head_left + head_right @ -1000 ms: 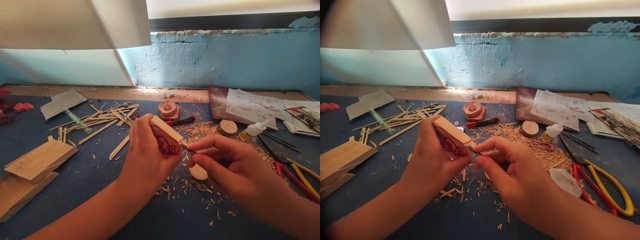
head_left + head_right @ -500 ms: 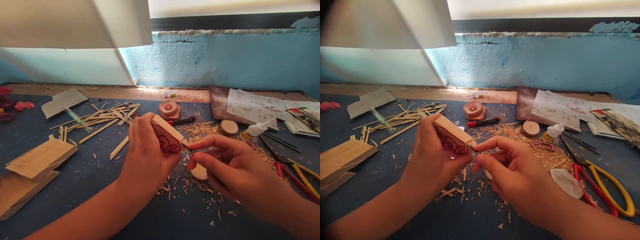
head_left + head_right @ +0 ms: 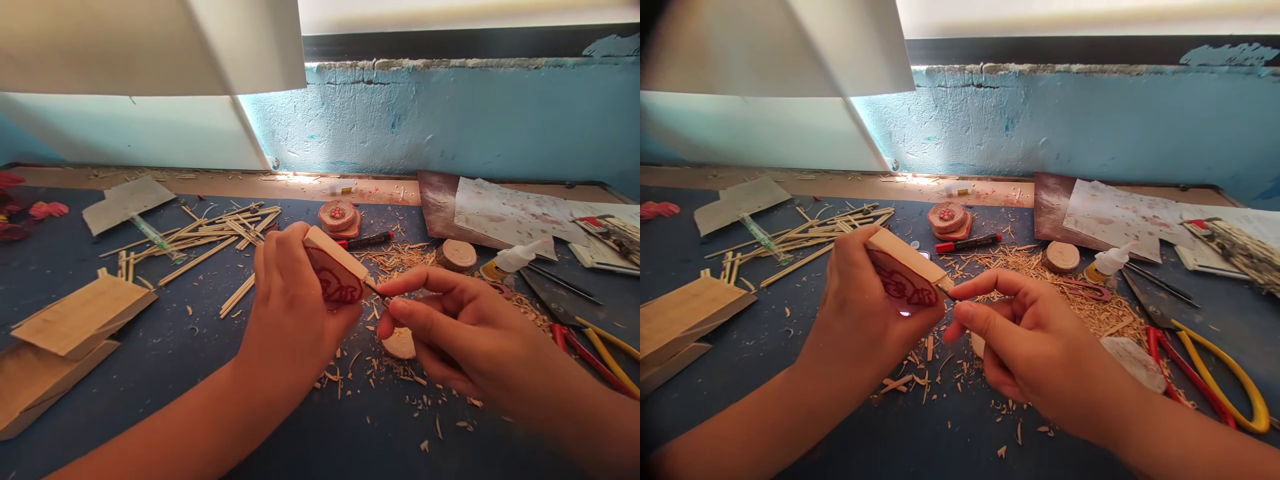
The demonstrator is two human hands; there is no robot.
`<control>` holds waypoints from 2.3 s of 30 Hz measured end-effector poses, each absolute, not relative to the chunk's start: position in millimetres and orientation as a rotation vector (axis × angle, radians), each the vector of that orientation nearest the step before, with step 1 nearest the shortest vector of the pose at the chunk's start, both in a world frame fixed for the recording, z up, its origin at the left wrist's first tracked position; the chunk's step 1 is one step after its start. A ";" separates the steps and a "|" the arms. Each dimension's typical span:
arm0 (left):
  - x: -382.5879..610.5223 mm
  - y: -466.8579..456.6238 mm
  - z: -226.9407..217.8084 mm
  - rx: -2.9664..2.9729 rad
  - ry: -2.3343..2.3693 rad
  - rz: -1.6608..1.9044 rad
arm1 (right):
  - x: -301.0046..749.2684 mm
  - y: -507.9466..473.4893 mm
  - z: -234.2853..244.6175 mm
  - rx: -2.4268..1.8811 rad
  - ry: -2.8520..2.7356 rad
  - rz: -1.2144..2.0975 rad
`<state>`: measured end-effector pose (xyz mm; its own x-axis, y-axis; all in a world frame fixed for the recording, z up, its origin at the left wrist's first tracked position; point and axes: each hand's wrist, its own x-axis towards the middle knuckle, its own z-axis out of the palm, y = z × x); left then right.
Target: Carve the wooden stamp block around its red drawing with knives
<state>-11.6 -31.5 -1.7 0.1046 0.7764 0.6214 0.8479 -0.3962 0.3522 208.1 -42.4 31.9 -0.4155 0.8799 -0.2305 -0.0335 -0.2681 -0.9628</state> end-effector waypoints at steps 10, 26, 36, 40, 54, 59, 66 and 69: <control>-13.0 -31.6 -1.1 -2.261 -1.686 -1.187 | 235.0 -44.4 7.8 -0.776 -2.273 -0.091; -13.5 -26.4 -5.1 -2.252 -1.680 -1.141 | 219.8 -40.2 25.9 -1.152 -1.542 1.563; -8.8 -27.0 13.6 -2.555 -2.114 -1.336 | 241.5 -29.3 40.2 -1.155 -2.065 -0.008; -5.9 -27.3 14.5 -2.637 -2.089 -1.445 | 246.0 -26.1 62.5 -1.153 -1.998 0.485; -9.0 -26.7 14.8 -2.616 -2.027 -1.446 | 256.4 -33.6 65.2 -1.029 -2.389 0.417; -12.0 -25.8 18.0 -2.709 -2.054 -1.400 | 263.0 -29.1 61.3 -0.875 -2.468 0.151; -16.4 -27.7 21.1 -2.791 -1.994 -1.067 | 273.3 -33.1 59.2 -0.574 -2.637 -0.296; -18.3 -27.0 16.4 -2.786 -1.962 -0.986 | 270.9 -30.5 58.6 -0.587 -2.662 -0.160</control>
